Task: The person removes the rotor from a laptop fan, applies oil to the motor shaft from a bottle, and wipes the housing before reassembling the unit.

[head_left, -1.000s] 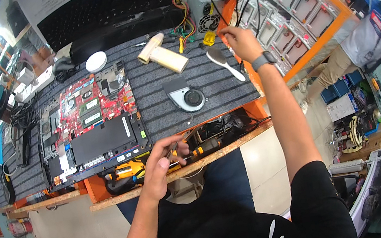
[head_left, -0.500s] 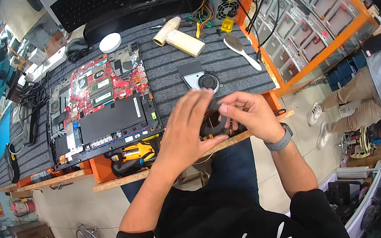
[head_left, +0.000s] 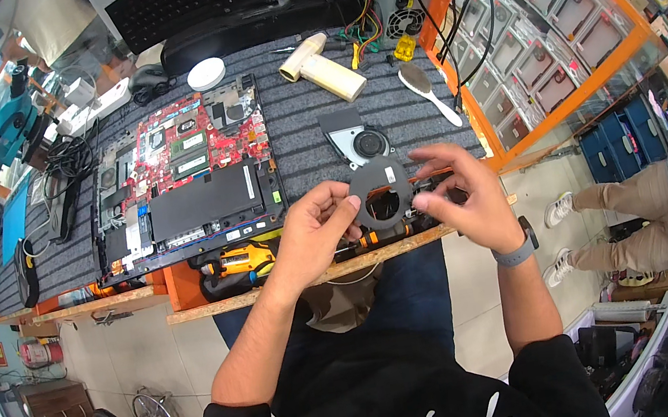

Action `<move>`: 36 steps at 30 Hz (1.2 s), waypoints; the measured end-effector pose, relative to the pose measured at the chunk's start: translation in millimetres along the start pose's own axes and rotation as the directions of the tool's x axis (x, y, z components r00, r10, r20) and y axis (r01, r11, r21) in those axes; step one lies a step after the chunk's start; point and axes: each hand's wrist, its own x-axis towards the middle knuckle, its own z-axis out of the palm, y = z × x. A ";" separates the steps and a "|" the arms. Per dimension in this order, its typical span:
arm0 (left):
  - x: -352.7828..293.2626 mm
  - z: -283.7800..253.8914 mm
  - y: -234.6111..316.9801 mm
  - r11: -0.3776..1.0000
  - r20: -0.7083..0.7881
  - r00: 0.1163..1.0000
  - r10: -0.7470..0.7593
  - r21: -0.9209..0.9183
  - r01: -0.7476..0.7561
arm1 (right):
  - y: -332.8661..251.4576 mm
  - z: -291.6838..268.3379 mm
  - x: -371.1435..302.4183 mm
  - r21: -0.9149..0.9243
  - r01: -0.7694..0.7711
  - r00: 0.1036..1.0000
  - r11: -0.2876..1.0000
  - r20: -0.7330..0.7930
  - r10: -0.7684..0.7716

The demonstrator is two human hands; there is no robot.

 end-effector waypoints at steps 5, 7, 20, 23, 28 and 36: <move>1.4 1.0 -8.2 0.998 0.057 0.998 -0.040 0.048 0.038 | -23.1 14.6 2.8 -0.422 0.350 0.932 0.836 0.249 -0.264; 1.1 3.7 -9.2 0.999 0.084 0.996 -0.039 0.038 0.036 | -16.2 18.3 3.2 -0.415 0.329 0.935 0.848 0.271 -0.230; -66.1 -20.0 15.3 0.948 0.102 0.993 0.061 0.307 -0.090 | 52.0 13.6 56.7 -0.803 0.097 0.979 0.589 -0.029 -0.201; -84.2 -23.3 17.4 0.957 0.111 0.991 0.079 0.270 -0.106 | 34.3 34.7 68.2 -0.784 0.176 0.976 0.596 0.061 -0.207; -90.4 -25.7 6.2 0.972 0.047 0.990 0.132 0.188 -0.139 | 42.2 59.2 83.7 -0.795 0.182 0.979 0.579 0.088 -0.186; -79.6 -32.2 -8.7 0.988 -0.162 0.975 0.152 0.026 -0.149 | 4.9 65.4 83.2 -0.484 0.118 0.990 0.867 -0.009 -0.139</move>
